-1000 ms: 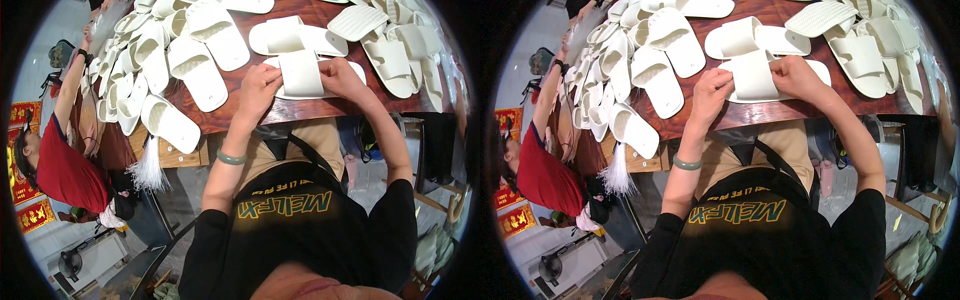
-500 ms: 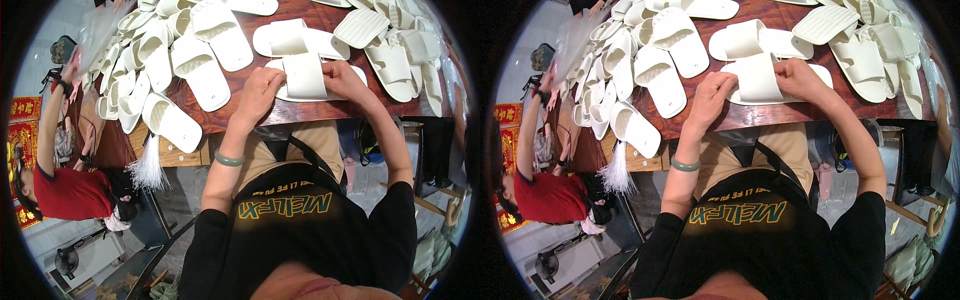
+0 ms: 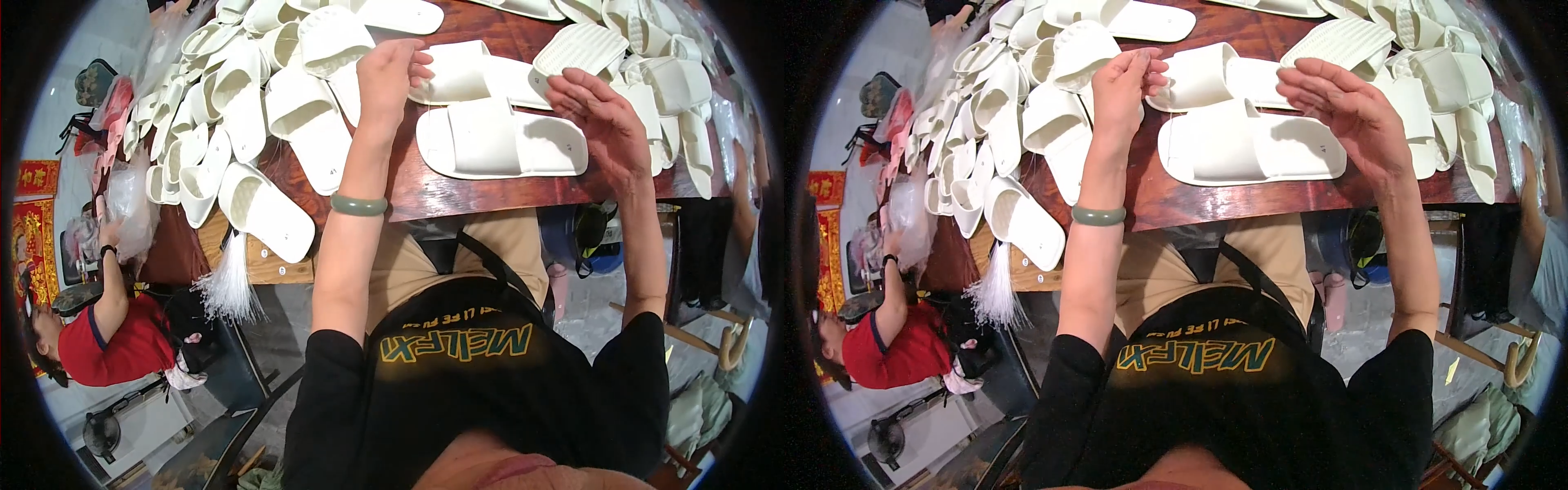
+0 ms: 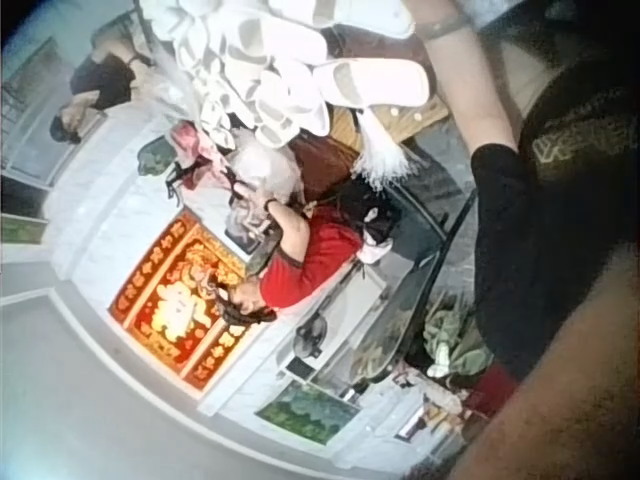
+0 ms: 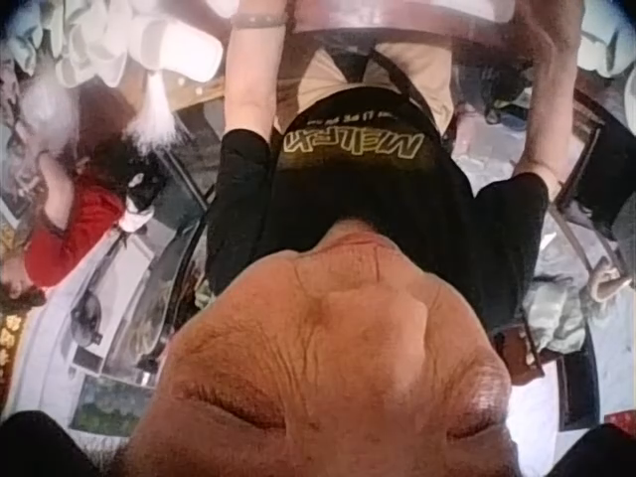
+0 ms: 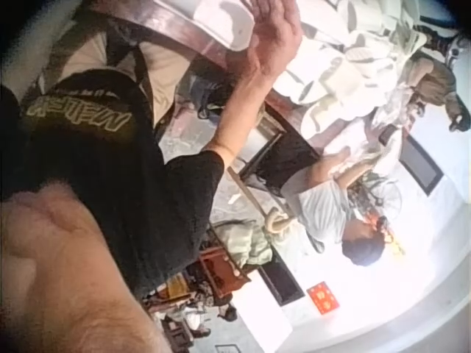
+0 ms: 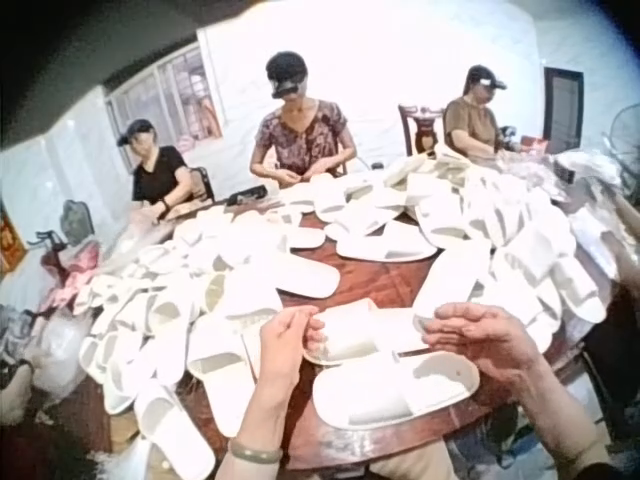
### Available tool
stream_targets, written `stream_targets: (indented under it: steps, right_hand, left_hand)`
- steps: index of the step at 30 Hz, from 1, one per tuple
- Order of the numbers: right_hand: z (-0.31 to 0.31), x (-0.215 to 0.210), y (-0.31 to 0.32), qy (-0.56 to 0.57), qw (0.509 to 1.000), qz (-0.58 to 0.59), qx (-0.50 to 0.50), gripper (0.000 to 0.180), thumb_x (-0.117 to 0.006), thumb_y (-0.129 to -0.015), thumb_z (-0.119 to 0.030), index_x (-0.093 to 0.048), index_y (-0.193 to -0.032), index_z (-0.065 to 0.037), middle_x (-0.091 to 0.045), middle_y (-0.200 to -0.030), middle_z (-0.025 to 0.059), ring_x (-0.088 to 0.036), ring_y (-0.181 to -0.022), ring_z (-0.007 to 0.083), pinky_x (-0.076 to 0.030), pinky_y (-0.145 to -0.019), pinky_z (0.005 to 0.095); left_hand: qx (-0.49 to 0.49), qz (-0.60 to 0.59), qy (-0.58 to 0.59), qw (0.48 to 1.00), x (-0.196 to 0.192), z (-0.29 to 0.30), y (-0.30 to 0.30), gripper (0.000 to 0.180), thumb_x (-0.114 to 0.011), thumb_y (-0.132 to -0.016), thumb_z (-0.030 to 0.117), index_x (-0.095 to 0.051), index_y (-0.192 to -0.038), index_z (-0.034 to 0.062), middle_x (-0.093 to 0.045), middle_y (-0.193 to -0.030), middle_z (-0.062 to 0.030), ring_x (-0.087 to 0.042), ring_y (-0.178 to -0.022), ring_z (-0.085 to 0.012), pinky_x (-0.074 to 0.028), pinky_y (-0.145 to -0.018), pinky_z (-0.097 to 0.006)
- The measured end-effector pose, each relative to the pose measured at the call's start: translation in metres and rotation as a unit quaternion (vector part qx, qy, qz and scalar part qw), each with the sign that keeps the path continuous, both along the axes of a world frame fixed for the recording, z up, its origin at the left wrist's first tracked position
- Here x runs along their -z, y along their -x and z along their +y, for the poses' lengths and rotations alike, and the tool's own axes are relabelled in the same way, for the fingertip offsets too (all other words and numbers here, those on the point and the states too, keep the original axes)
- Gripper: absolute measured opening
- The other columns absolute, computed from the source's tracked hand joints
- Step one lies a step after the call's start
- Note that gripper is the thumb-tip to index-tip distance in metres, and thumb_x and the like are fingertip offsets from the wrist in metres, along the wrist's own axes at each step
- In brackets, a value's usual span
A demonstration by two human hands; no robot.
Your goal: Assembling and inspecting white house slippers at a work table.
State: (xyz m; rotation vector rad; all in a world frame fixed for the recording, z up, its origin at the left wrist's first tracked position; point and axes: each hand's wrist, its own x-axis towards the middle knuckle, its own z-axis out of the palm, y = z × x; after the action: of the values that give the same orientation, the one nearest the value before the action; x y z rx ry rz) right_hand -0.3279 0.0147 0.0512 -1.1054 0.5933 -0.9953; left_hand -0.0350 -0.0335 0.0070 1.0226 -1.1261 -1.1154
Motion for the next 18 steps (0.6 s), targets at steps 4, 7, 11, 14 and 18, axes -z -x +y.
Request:
stream_targets:
  steps: [4, 7, 11, 14, 18]
  right_hand:
    - [-0.015, -0.004, -0.007, 0.065, 0.997, -0.043, 0.014, 0.045, -0.050, -0.090, -0.010, -0.039, -0.129, 0.011, -0.050, -0.127, 0.0244, -0.050, -0.120, 0.0300, -0.040, -0.102, 0.0351]
    - [-0.028, -0.005, -0.003, 0.155, 0.973, 0.125, 0.117, 0.039, -0.053, -0.091, -0.008, -0.045, -0.125, 0.010, -0.057, -0.119, 0.0219, -0.056, -0.113, 0.0260, -0.043, -0.098, 0.0330]
    - [-0.046, -0.004, 0.002, 0.146, 0.954, 0.183, 0.188, 0.027, -0.054, -0.094, -0.017, -0.062, -0.109, 0.004, -0.065, -0.102, 0.0133, -0.061, -0.101, 0.0178, -0.047, -0.086, 0.0254]
    - [-0.056, -0.010, 0.009, 0.201, 0.909, 0.328, 0.161, 0.024, -0.054, -0.094, -0.019, -0.066, -0.104, -0.001, -0.065, -0.095, 0.0063, -0.059, -0.085, 0.0109, -0.045, -0.074, 0.0200]
    - [-0.064, -0.008, -0.014, 0.250, 0.868, 0.415, 0.109, 0.026, -0.054, -0.093, -0.022, -0.066, -0.102, -0.002, -0.061, -0.081, -0.0025, -0.050, -0.070, 0.0065, -0.041, -0.063, 0.0224]
  left_hand:
    - [-0.037, -0.035, -0.022, 0.998, 0.015, -0.017, -0.004, 0.022, -0.051, -0.093, 0.014, -0.062, -0.099, -0.0040, -0.060, -0.075, -0.0034, -0.047, -0.057, -0.0047, -0.038, -0.049, -0.018]
    - [-0.041, -0.059, -0.024, 0.997, 0.018, -0.016, -0.007, 0.021, -0.050, -0.093, 0.013, -0.062, -0.099, -0.0041, -0.059, -0.073, -0.0023, -0.046, -0.056, -0.0032, -0.036, -0.047, -0.018]
    - [-0.033, -0.059, -0.022, 0.997, 0.022, -0.018, -0.010, 0.021, -0.050, -0.092, 0.012, -0.063, -0.099, -0.0039, -0.059, -0.073, -0.0024, -0.045, -0.055, -0.0031, -0.036, -0.047, -0.017]
    - [-0.035, -0.077, -0.027, 0.996, 0.020, -0.019, -0.008, 0.021, -0.051, -0.092, 0.012, -0.063, -0.097, -0.0036, -0.061, -0.075, -0.0032, -0.045, -0.054, -0.0028, -0.035, -0.047, -0.017]
    - [-0.027, -0.089, -0.022, 0.995, 0.021, -0.018, -0.007, 0.021, -0.052, -0.090, 0.013, -0.065, -0.094, -0.0027, -0.064, -0.076, -0.0046, -0.045, -0.053, -0.0038, -0.036, -0.047, -0.019]
